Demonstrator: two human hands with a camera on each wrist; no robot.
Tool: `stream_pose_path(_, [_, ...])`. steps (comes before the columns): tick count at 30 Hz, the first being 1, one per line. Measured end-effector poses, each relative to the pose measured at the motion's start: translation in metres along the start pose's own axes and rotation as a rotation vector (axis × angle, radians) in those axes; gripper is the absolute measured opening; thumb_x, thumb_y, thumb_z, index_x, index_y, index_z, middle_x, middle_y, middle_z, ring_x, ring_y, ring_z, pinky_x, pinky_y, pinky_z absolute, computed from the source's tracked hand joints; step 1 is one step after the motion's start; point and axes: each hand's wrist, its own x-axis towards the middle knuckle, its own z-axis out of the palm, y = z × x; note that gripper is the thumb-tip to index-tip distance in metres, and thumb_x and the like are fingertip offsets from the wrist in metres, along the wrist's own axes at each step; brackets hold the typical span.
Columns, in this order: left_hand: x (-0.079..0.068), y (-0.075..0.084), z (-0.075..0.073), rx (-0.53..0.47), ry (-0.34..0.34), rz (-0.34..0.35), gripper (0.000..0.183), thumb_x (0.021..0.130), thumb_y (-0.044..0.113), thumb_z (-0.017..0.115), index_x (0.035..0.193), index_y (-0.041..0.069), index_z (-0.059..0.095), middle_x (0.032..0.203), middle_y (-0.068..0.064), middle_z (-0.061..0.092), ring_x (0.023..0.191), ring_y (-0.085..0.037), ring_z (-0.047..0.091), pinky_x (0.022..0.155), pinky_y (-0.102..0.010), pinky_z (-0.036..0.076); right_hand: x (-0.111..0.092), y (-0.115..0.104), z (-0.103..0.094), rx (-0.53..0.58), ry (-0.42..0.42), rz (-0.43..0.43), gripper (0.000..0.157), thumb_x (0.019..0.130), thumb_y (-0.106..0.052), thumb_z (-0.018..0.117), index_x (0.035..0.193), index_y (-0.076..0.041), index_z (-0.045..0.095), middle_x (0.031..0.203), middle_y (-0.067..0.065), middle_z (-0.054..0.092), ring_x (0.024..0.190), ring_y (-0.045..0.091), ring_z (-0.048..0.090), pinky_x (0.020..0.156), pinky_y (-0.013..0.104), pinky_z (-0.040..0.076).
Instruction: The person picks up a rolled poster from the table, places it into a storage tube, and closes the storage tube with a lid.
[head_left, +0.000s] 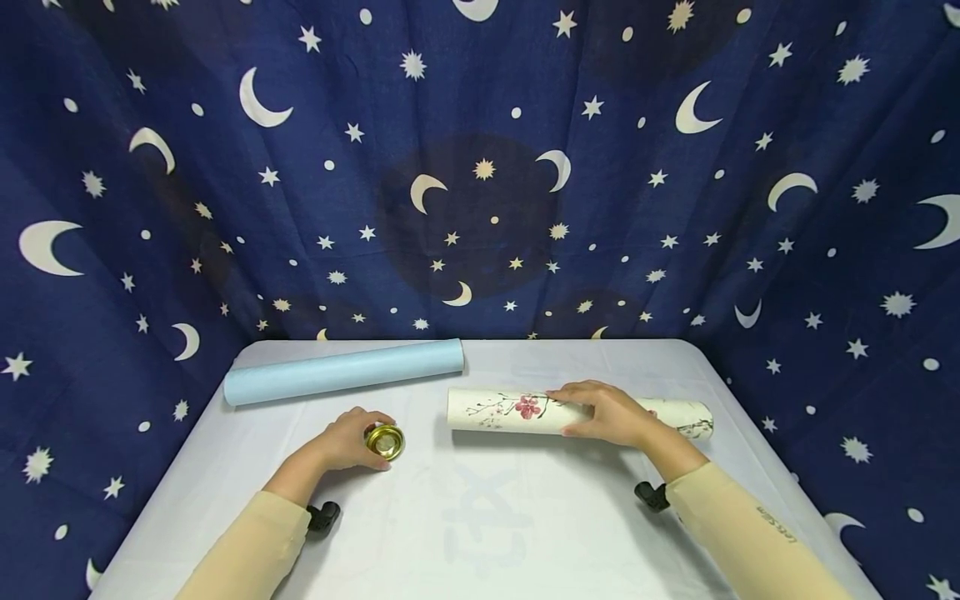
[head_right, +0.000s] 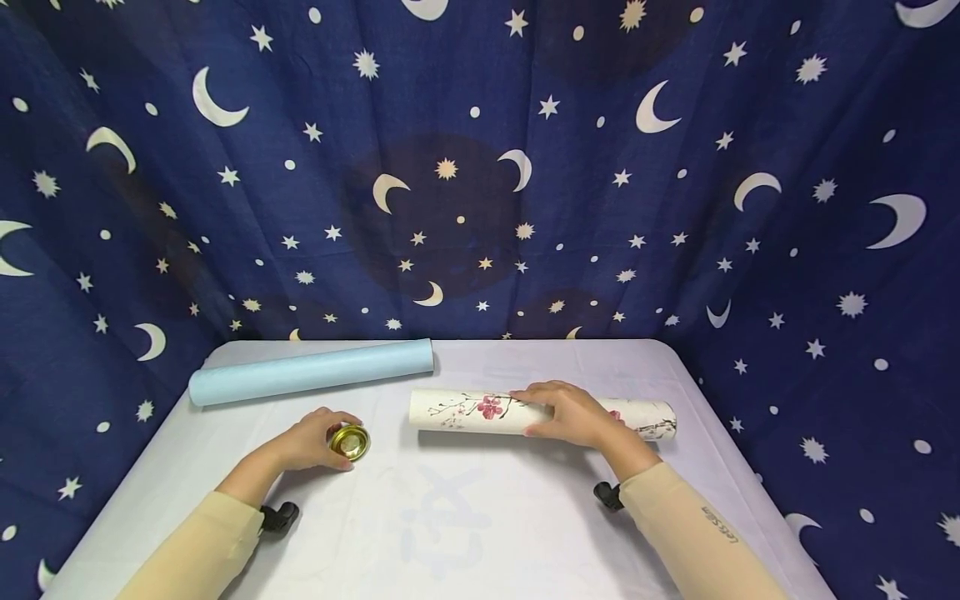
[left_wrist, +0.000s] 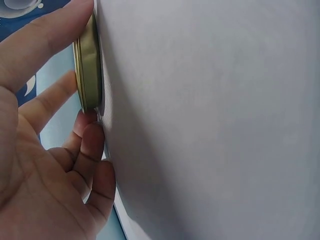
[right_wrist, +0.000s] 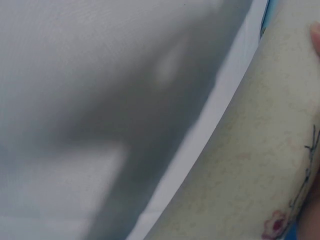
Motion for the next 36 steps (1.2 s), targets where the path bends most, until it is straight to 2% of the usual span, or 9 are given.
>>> stream_pose_path(5, [0.0009, -0.0018, 0.0014, -0.014, -0.004, -0.006, 0.068, 0.063, 0.033, 0.096, 0.123, 0.023, 0.067, 0.105, -0.002, 0.056, 0.1, -0.022, 0.051, 0.088, -0.048, 0.044, 0.0005, -0.0011, 0.0002, 0.001, -0.014, 0.002, 0.066, 0.08, -0.049, 0.082, 0.14, -0.032, 0.06, 0.137, 0.004, 0.062, 0.127, 0.032, 0.055, 0.101, 0.057, 0.044])
stream_pose_path(12, [0.0012, -0.0033, 0.0001, -0.043, -0.021, -0.007, 0.068, 0.064, 0.032, 0.096, 0.125, 0.024, 0.066, 0.108, -0.002, 0.055, 0.103, -0.021, 0.052, 0.092, -0.05, 0.046, 0.0003, -0.0004, -0.0005, -0.002, -0.002, -0.012, 0.065, 0.08, -0.046, 0.083, 0.139, -0.031, 0.061, 0.135, -0.001, 0.062, 0.125, 0.029, 0.056, 0.101, 0.054, 0.045])
stream_pose_path(23, [0.0009, -0.0063, -0.0031, -0.073, -0.001, 0.052, 0.076, 0.068, 0.035, 0.094, 0.134, 0.018, 0.061, 0.108, -0.005, 0.055, 0.099, -0.021, 0.051, 0.087, -0.045, 0.046, 0.001, -0.001, -0.0011, 0.0, -0.012, -0.013, 0.066, 0.08, -0.045, 0.083, 0.14, -0.031, 0.061, 0.135, 0.0, 0.062, 0.125, 0.029, 0.056, 0.102, 0.053, 0.045])
stream_pose_path(31, [0.0008, -0.0054, -0.0061, -0.118, 0.044, 0.099, 0.075, 0.072, 0.032, 0.092, 0.137, 0.017, 0.058, 0.115, -0.008, 0.056, 0.108, -0.028, 0.054, 0.093, -0.054, 0.045, -0.0003, -0.0027, -0.0031, 0.01, -0.021, 0.018, 0.066, 0.079, -0.042, 0.085, 0.14, -0.032, 0.061, 0.137, 0.0, 0.061, 0.127, 0.029, 0.055, 0.103, 0.054, 0.044])
stream_pose_path(36, [0.0005, -0.0014, -0.0084, -0.147, 0.059, 0.147, 0.073, 0.075, 0.032, 0.09, 0.138, 0.016, 0.057, 0.117, -0.009, 0.057, 0.111, -0.03, 0.054, 0.094, -0.056, 0.044, -0.0004, -0.0033, -0.0035, 0.005, -0.012, 0.014, 0.066, 0.079, -0.041, 0.085, 0.139, -0.031, 0.061, 0.136, 0.001, 0.062, 0.126, 0.03, 0.055, 0.102, 0.054, 0.045])
